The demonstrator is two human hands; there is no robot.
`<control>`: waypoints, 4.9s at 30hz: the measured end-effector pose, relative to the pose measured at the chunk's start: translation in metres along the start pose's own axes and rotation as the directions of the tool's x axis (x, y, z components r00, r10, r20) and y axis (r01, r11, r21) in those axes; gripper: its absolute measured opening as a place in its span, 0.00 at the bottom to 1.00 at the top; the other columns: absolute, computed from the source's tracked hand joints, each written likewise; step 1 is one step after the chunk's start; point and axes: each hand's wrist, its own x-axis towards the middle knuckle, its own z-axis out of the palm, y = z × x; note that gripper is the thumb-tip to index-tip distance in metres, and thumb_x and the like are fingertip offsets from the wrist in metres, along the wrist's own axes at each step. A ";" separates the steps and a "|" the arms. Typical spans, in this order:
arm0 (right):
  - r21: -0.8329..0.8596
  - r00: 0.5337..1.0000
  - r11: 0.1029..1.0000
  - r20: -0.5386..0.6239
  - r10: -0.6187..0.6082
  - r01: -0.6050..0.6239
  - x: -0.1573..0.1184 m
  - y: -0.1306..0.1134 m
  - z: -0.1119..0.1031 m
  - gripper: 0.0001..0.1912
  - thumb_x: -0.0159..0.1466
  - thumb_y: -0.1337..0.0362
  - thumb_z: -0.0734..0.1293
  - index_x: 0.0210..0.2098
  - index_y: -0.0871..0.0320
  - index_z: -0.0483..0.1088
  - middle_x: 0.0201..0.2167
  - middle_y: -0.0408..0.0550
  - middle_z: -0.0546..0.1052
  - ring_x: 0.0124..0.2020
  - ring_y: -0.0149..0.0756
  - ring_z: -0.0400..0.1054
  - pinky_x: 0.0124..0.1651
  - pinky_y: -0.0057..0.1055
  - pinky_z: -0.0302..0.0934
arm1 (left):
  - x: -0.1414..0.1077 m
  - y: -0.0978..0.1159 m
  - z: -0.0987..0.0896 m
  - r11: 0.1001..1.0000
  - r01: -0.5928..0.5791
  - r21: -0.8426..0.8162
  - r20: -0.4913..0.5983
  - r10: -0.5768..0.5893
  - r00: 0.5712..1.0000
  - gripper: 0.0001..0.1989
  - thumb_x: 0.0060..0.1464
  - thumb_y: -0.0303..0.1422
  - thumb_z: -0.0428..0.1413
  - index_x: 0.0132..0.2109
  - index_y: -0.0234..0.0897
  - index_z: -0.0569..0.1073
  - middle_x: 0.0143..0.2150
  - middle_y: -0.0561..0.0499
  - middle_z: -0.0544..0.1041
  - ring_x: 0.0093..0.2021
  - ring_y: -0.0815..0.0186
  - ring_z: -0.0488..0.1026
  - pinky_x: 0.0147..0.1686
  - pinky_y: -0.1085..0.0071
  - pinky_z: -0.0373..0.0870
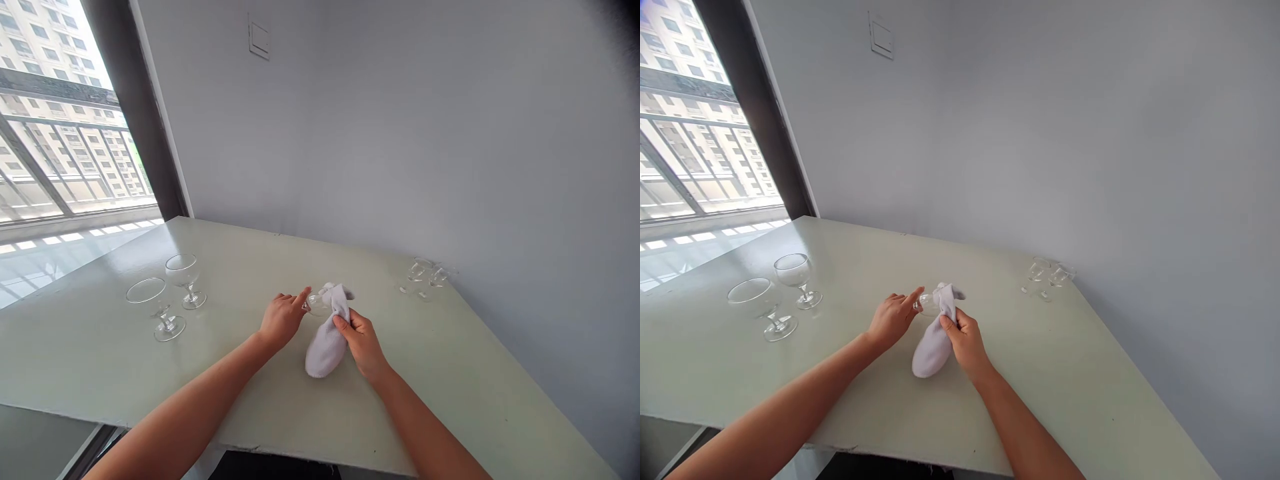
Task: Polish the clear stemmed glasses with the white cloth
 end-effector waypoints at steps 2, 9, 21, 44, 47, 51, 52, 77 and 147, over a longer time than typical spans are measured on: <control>0.134 0.989 0.986 0.126 0.080 -0.097 0.000 -0.003 0.001 0.14 0.55 0.53 0.65 0.36 0.55 0.68 0.22 0.40 0.64 0.24 0.29 0.56 0.27 0.27 0.53 | -0.001 0.000 -0.001 0.997 -0.071 0.030 -0.011 0.071 0.997 0.20 0.55 0.26 0.45 0.56 0.37 0.60 0.30 0.49 0.75 0.31 0.65 0.71 0.34 0.68 0.60; 0.199 0.945 0.958 0.296 0.140 -0.205 0.001 0.006 -0.004 0.19 0.52 0.57 0.69 0.41 0.58 0.69 0.25 0.41 0.66 0.25 0.27 0.57 0.28 0.26 0.53 | -0.003 0.007 -0.004 0.960 -0.263 0.092 -0.022 0.266 0.964 0.19 0.57 0.26 0.43 0.55 0.38 0.61 0.33 0.49 0.73 0.30 0.68 0.69 0.33 0.69 0.62; 0.075 0.936 0.994 0.349 0.049 -0.080 -0.014 -0.008 -0.013 0.22 0.53 0.56 0.69 0.47 0.54 0.68 0.31 0.44 0.70 0.31 0.33 0.61 0.35 0.29 0.56 | 0.011 0.007 -0.054 0.937 -0.350 -0.001 0.133 0.347 0.928 0.12 0.57 0.36 0.47 0.46 0.39 0.68 0.27 0.52 0.71 0.30 0.68 0.67 0.37 0.69 0.61; 0.040 0.962 0.999 0.275 -0.009 -0.002 -0.044 -0.009 -0.017 0.10 0.53 0.59 0.69 0.32 0.56 0.73 0.26 0.44 0.70 0.28 0.32 0.60 0.33 0.29 0.55 | 0.010 0.034 -0.099 0.910 -0.378 -0.171 0.438 0.414 0.798 0.16 0.58 0.41 0.45 0.44 0.38 0.71 0.31 0.50 0.74 0.33 0.66 0.70 0.36 0.69 0.62; 0.414 0.975 0.891 0.186 0.119 -0.188 -0.035 0.001 -0.015 0.12 0.53 0.58 0.69 0.35 0.56 0.72 0.27 0.44 0.70 0.28 0.31 0.61 0.32 0.28 0.56 | 0.002 0.039 -0.088 0.815 -0.519 0.259 0.138 0.501 0.855 0.16 0.58 0.35 0.47 0.51 0.34 0.65 0.34 0.46 0.74 0.39 0.62 0.68 0.46 0.60 0.57; 0.528 0.939 0.801 0.323 0.118 -0.282 -0.033 0.003 -0.015 0.18 0.51 0.51 0.69 0.36 0.57 0.71 0.26 0.45 0.69 0.27 0.30 0.61 0.29 0.27 0.55 | 0.000 0.036 -0.084 0.689 -0.617 0.380 0.092 0.635 0.767 0.14 0.59 0.34 0.44 0.47 0.31 0.66 0.24 0.51 0.69 0.29 0.66 0.65 0.35 0.66 0.58; 0.517 0.931 0.806 0.348 0.107 -0.286 -0.033 0.002 -0.014 0.21 0.51 0.48 0.68 0.36 0.58 0.71 0.26 0.46 0.69 0.27 0.31 0.61 0.29 0.27 0.55 | 0.002 0.035 -0.084 0.684 -0.627 0.373 0.105 0.640 0.761 0.14 0.59 0.35 0.44 0.45 0.31 0.67 0.22 0.51 0.68 0.28 0.66 0.65 0.32 0.67 0.57; 0.057 0.988 0.998 0.155 0.021 -0.030 -0.040 -0.009 -0.017 0.09 0.51 0.59 0.70 0.31 0.56 0.71 0.25 0.42 0.70 0.27 0.33 0.61 0.33 0.31 0.56 | 0.018 0.030 -0.081 0.892 -0.433 -0.132 0.299 0.452 0.840 0.18 0.59 0.42 0.42 0.38 0.37 0.72 0.23 0.51 0.68 0.27 0.68 0.63 0.33 0.69 0.59; -0.668 0.741 0.333 0.539 -0.400 0.665 -0.025 -0.060 -0.024 0.17 0.64 0.58 0.56 0.49 0.52 0.66 0.52 0.48 0.68 0.50 0.42 0.62 0.56 0.45 0.47 | -0.005 0.046 -0.057 0.977 0.048 -0.209 0.348 0.028 0.937 0.10 0.50 0.33 0.48 0.27 0.36 0.71 0.25 0.50 0.70 0.26 0.67 0.65 0.25 0.73 0.55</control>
